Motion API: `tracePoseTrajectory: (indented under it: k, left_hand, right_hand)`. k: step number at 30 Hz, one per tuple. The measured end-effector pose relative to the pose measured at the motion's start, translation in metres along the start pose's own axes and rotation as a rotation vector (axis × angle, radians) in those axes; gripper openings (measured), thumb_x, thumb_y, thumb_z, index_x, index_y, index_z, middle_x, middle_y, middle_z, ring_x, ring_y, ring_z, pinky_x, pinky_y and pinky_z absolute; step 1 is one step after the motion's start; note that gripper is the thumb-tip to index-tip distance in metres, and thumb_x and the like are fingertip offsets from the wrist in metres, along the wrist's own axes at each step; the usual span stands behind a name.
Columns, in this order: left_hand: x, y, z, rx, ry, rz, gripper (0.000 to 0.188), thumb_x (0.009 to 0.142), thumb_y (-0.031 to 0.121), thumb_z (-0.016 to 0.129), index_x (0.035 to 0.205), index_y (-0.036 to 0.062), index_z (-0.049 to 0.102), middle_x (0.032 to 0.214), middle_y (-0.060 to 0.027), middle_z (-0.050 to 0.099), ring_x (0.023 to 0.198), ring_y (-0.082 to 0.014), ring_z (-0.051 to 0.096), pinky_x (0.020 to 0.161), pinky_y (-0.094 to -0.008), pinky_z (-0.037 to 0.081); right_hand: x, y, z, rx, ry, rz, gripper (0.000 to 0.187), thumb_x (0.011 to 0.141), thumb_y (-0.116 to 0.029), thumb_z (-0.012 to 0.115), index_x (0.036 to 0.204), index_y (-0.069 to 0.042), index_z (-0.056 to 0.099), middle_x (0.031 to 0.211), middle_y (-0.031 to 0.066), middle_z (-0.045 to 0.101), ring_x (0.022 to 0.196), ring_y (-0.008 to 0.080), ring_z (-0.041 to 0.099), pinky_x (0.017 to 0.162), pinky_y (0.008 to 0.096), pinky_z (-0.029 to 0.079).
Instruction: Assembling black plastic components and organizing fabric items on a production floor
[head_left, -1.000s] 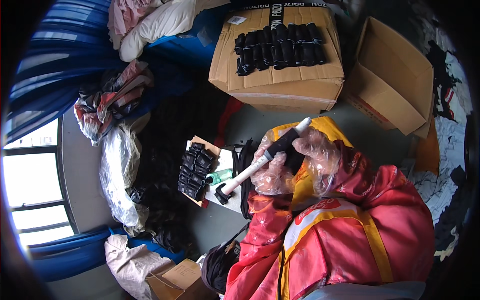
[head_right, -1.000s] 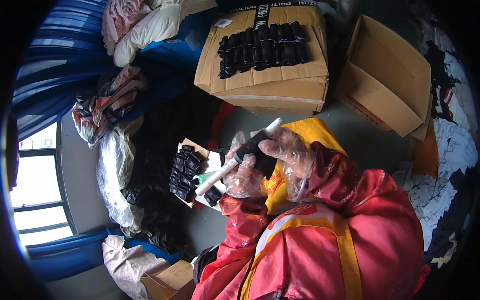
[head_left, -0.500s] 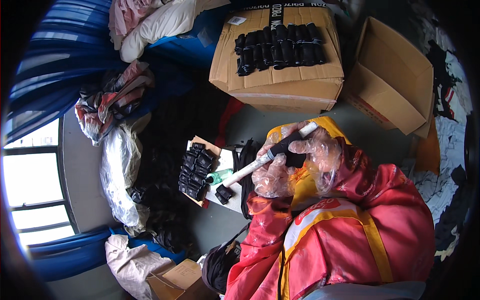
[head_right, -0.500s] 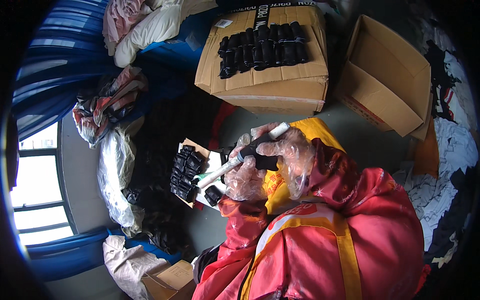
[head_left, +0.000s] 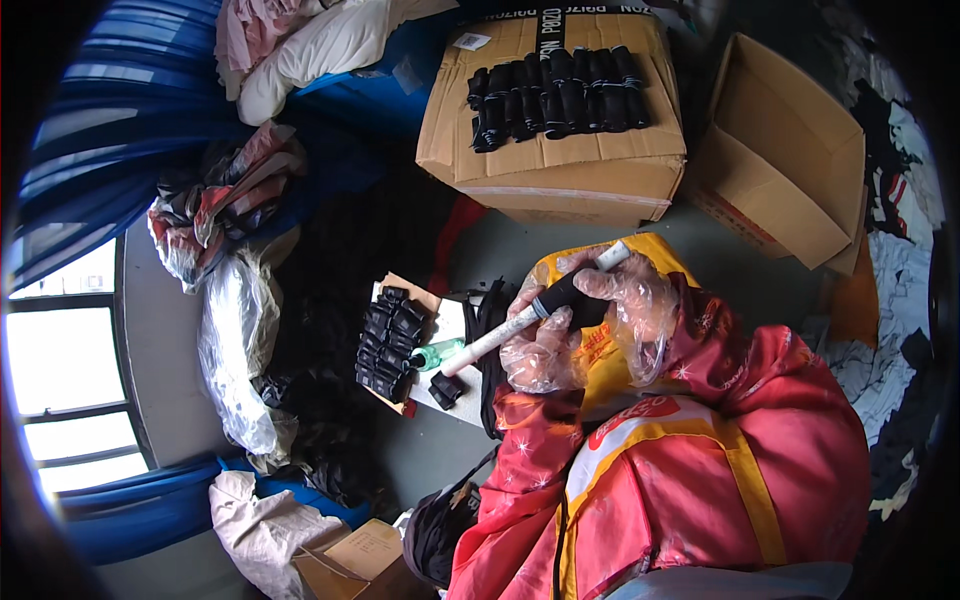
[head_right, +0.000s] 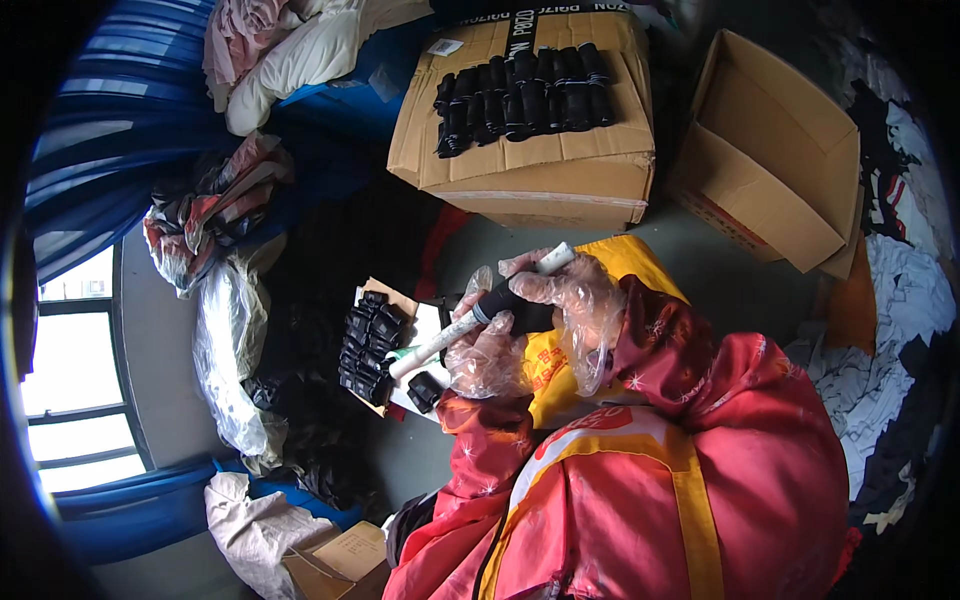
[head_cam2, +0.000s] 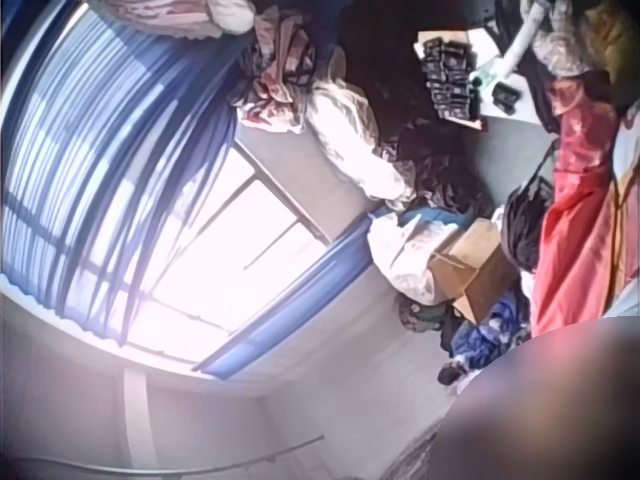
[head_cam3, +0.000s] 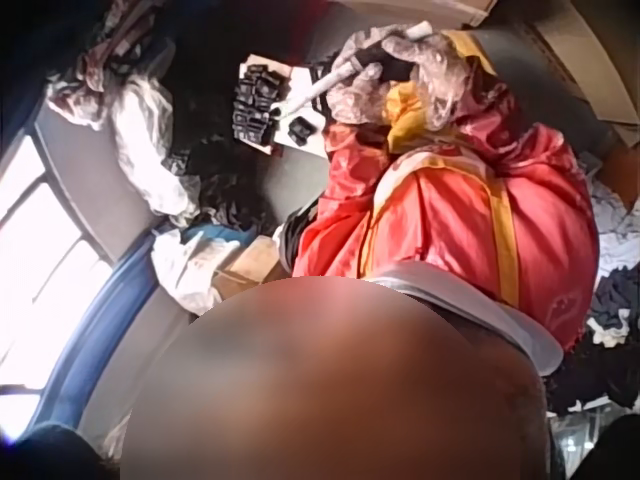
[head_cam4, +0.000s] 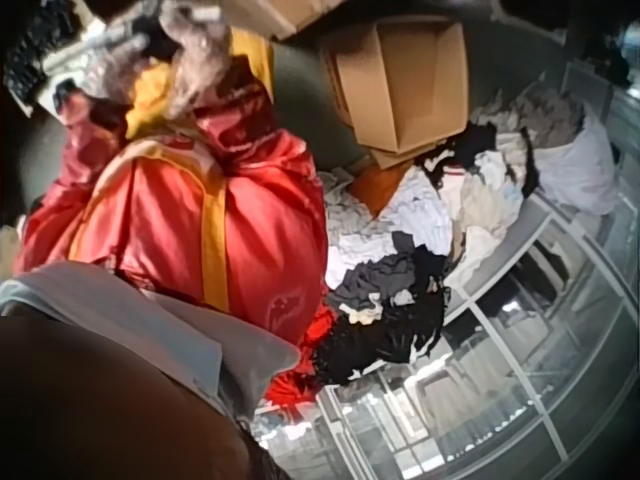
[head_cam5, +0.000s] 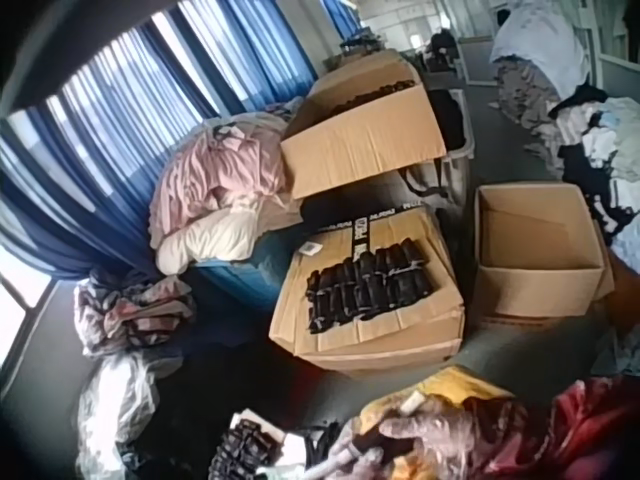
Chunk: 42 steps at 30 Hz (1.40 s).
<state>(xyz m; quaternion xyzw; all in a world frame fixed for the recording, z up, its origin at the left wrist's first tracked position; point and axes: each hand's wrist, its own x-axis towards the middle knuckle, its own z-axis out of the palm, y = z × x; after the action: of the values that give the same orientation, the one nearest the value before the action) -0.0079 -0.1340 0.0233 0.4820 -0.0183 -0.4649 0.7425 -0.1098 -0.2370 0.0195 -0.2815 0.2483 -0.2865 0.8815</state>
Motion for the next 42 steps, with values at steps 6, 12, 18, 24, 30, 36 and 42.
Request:
tracePoseTrajectory:
  k: [6, 12, 18, 24, 30, 36, 42]
  left_hand:
    - [0.002, 0.010, 0.002, -0.029, -0.262, -0.094, 0.041, 0.079, 0.002, 0.062, 0.119, 0.0053, 0.051, 0.108, -0.0081, 0.059, 0.093, -0.0184, 0.060, 0.068, -0.0254, 0.052]
    - [-0.002, 0.010, 0.006, -0.111, -0.216, -0.194, 0.043, 0.083, 0.000, 0.053, 0.125, -0.0030, 0.046, 0.120, -0.0153, 0.056, 0.110, -0.0246, 0.057, 0.096, -0.0340, 0.046]
    - [0.000, 0.006, 0.003, -0.069, -0.158, -0.074, 0.040, 0.081, 0.002, 0.057, 0.121, -0.0017, 0.049, 0.115, -0.0131, 0.058, 0.106, -0.0227, 0.058, 0.098, -0.0339, 0.044]
    - [0.006, -0.002, -0.005, -0.146, -0.088, -0.029, 0.036, 0.076, 0.000, 0.063, 0.111, 0.0016, 0.052, 0.106, -0.0095, 0.059, 0.099, -0.0204, 0.058, 0.094, -0.0322, 0.044]
    - [0.008, -0.006, -0.008, -0.118, -0.119, -0.008, 0.039, 0.075, -0.003, 0.063, 0.112, 0.0019, 0.050, 0.108, -0.0101, 0.058, 0.101, -0.0205, 0.056, 0.095, -0.0328, 0.043]
    - [0.008, -0.002, -0.008, -0.123, -0.277, -0.144, 0.042, 0.083, 0.002, 0.056, 0.124, -0.0029, 0.048, 0.116, -0.0120, 0.057, 0.108, -0.0211, 0.056, 0.096, -0.0319, 0.044]
    - [0.004, 0.000, -0.011, -0.092, -0.109, -0.154, 0.046, 0.081, 0.008, 0.063, 0.123, -0.0011, 0.049, 0.117, -0.0113, 0.057, 0.107, -0.0212, 0.056, 0.096, -0.0331, 0.045]
  right_hand:
    - [0.001, 0.001, 0.002, 0.092, -0.099, -0.012, 0.023, 0.079, 0.002, 0.066, 0.101, -0.002, 0.060, 0.101, 0.0106, 0.062, 0.098, 0.0225, 0.059, 0.095, 0.0348, 0.044]
    - [0.001, 0.001, 0.000, 0.077, -0.056, -0.075, 0.021, 0.080, -0.001, 0.066, 0.101, -0.003, 0.060, 0.103, 0.0101, 0.061, 0.101, 0.0213, 0.058, 0.096, 0.0354, 0.043]
    - [0.003, 0.004, -0.003, -0.012, -0.080, -0.067, 0.022, 0.080, 0.001, 0.065, 0.101, -0.003, 0.060, 0.103, 0.0094, 0.061, 0.101, 0.0206, 0.058, 0.096, 0.0352, 0.043]
    - [0.006, 0.005, 0.001, 0.102, -0.151, -0.118, 0.024, 0.079, -0.004, 0.070, 0.101, -0.003, 0.062, 0.101, 0.0069, 0.061, 0.100, 0.0189, 0.057, 0.095, 0.0319, 0.042]
    - [-0.002, 0.003, 0.009, 0.025, -0.009, 0.047, 0.024, 0.084, -0.017, 0.067, 0.103, -0.002, 0.062, 0.099, 0.0076, 0.063, 0.098, 0.0193, 0.059, 0.096, 0.0325, 0.042]
    - [0.003, 0.011, -0.002, 0.052, -0.119, -0.061, 0.023, 0.079, -0.003, 0.068, 0.101, -0.003, 0.061, 0.101, 0.0111, 0.064, 0.100, 0.0232, 0.060, 0.095, 0.0359, 0.044]
    - [0.006, 0.016, -0.011, 0.023, -0.197, -0.045, 0.030, 0.076, -0.001, 0.071, 0.105, -0.002, 0.061, 0.101, 0.0103, 0.063, 0.099, 0.0209, 0.059, 0.094, 0.0339, 0.044]
